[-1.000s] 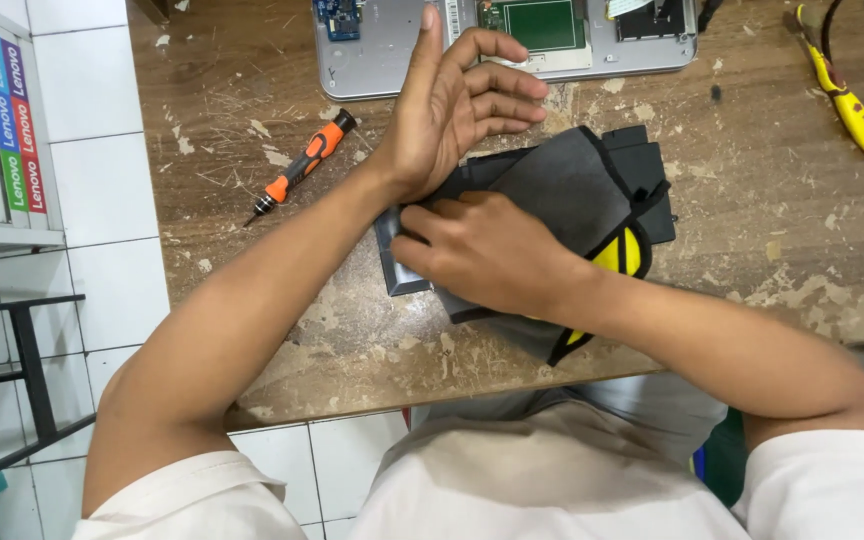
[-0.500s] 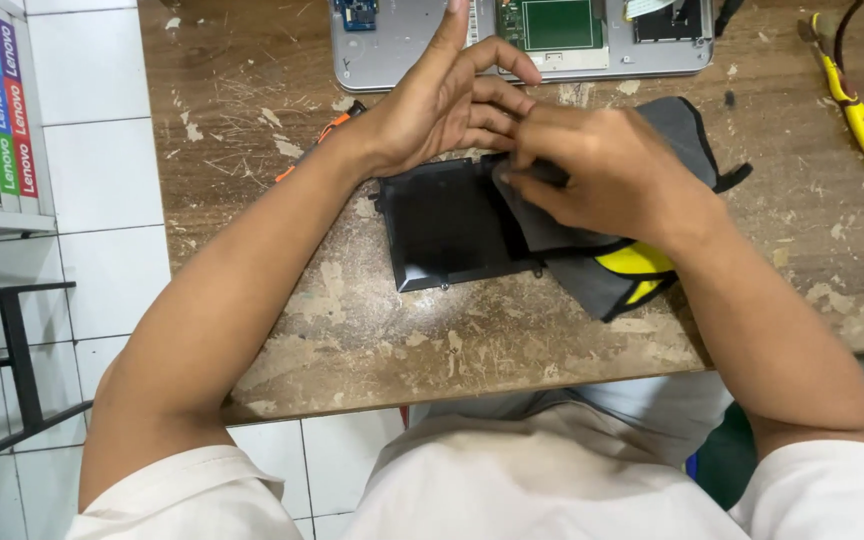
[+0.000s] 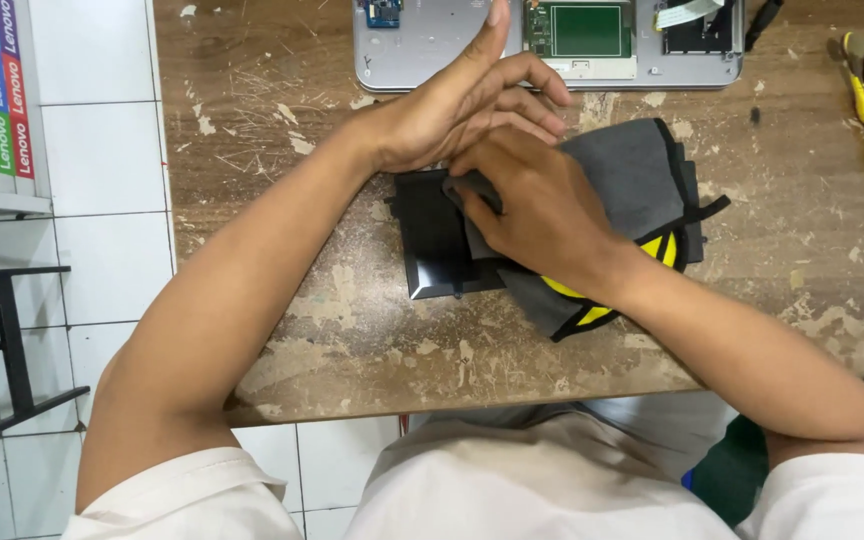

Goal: Polishing the surface of a laptop battery using a cleaning cloth on a repair bench.

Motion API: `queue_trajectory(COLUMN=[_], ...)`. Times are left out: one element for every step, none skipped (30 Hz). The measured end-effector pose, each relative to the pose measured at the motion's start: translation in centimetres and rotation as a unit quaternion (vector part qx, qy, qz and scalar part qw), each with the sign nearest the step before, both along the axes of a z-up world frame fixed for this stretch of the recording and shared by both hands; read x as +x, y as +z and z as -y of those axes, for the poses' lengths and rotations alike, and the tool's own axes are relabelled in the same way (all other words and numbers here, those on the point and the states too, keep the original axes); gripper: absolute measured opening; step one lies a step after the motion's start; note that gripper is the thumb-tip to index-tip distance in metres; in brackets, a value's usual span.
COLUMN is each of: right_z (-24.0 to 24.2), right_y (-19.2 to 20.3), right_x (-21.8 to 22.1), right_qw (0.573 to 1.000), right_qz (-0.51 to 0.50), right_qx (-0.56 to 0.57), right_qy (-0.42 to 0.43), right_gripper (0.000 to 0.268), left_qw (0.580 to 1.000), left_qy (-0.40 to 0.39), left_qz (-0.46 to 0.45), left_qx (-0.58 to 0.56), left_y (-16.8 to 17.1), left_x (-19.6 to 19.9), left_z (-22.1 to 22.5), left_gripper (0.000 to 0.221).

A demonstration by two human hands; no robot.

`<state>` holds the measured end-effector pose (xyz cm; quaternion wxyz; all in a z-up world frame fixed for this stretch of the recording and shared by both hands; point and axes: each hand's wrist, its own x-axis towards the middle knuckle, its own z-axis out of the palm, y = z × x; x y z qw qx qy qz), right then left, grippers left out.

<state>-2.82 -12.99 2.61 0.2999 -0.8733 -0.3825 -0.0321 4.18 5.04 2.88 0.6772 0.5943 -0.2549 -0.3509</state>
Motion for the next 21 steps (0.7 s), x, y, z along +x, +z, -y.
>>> queue_trajectory(right_z=[-0.5, -0.9, -1.3, -1.9, -2.4, -2.9, -2.8, -2.7, -2.7, -2.7, -2.6, -2.5, -2.6, -2.7, -2.8, -2.4, -2.1, -1.9, -1.8, -1.7, -1.5], right_y=[-0.2, -0.3, -0.5, -0.5, -0.5, -0.6, -0.7, -0.7, -0.8, -0.8, -0.8, -0.8, -0.4, 0.0, 0.5, 0.1, -0.3, -0.7, -0.6, -0.5, -0.4], right_x=[0.0, -0.1, -0.1, 0.0, -0.1, -0.2, 0.0, 0.1, 0.2, 0.4, 0.4, 0.4, -0.1, -0.5, -0.6, -0.8, -0.9, -1.1, -0.9, -0.8, -0.6], right_qw=[1.0, 1.0, 0.999, 0.999, 0.997, 0.993, 0.993, 0.988, 0.979, 0.979, 0.988, 0.993, 0.993, 0.989, 0.984, 0.984, 0.977, 0.964, 0.964, 0.968, 0.97], right_qz=[0.0, -0.002, -0.002, -0.002, 0.031, 0.063, 0.064, 0.045, 0.026, 0.027, 0.047, 0.068, 0.066, 0.088, 0.114, 0.116, 0.089, 0.061, 0.059, 0.058, 0.057], right_qx=[0.001, -0.018, -0.037, -0.036, -0.028, -0.021, -0.02, -0.027, -0.034, -0.033, -0.046, -0.059, -0.06, -0.069, -0.079, -0.079, -0.076, -0.073, -0.072, -0.094, -0.116], right_qy=[0.001, 0.012, 0.021, 0.022, 0.058, 0.094, 0.092, 0.145, 0.199, 0.198, 0.14, 0.082, 0.08, 0.095, 0.108, 0.105, 0.178, 0.249, 0.248, 0.227, 0.206], right_gripper=[0.013, 0.013, 0.014, 0.014, 0.012, 0.011, 0.011, 0.012, 0.014, 0.014, 0.014, 0.015, 0.015, 0.007, 0.008, 0.008, 0.007, 0.011, 0.011, 0.01, 0.012], left_qw=[1.0, 1.0, 0.999, 0.999, 1.0, 1.0, 1.0, 1.0, 0.999, 0.999, 1.0, 0.999, 0.999, 0.999, 0.999, 0.999, 0.999, 0.999, 0.999, 0.999, 0.999], left_qy=[0.001, -0.001, -0.003, -0.003, -0.003, -0.003, -0.005, -0.011, -0.016, -0.016, -0.004, 0.007, 0.005, 0.004, 0.002, -0.001, 0.001, 0.003, 0.002, 0.005, 0.008], left_qz=[0.0, 0.024, 0.05, 0.05, 0.024, -0.002, -0.002, -0.017, -0.033, -0.033, -0.011, 0.012, 0.01, -0.012, -0.03, -0.027, -0.037, -0.046, -0.048, -0.043, -0.038], left_qx=[0.001, -0.011, -0.021, -0.02, 0.0, 0.021, 0.022, 0.0, -0.022, -0.021, 0.011, 0.044, 0.043, 0.03, 0.017, 0.018, 0.014, 0.011, 0.012, 0.008, 0.003], left_y=[-0.1, -0.2, -0.2, 0.0, 0.3, 0.5, 0.2, -0.1, -0.5, 0.1, 0.5, 0.9, 0.7, 0.5, 0.5, 0.2, 0.0, -0.2, -0.3, -0.5, -0.6], left_x=[0.0, 0.0, 0.1, 0.1, 0.1, 0.0, 0.1, 0.2, 0.2, 0.1, -0.1, -0.3, -0.3, -0.3, 0.0, 0.0, 0.1, 0.0, 0.0, 0.0, 0.0], left_z=[-0.1, -0.1, -0.1, -0.1, -0.1, -0.1, -0.1, -0.1, -0.1, -0.2, -0.1, -0.1, 0.0, 0.1, 0.1, 0.3, 0.2, 0.2, 0.2, 0.2, 0.2], left_gripper=[0.11, 0.109, 0.107, 0.107, 0.11, 0.114, 0.114, 0.112, 0.11, 0.11, 0.111, 0.112, 0.112, 0.109, 0.106, 0.106, 0.103, 0.1, 0.1, 0.099, 0.097])
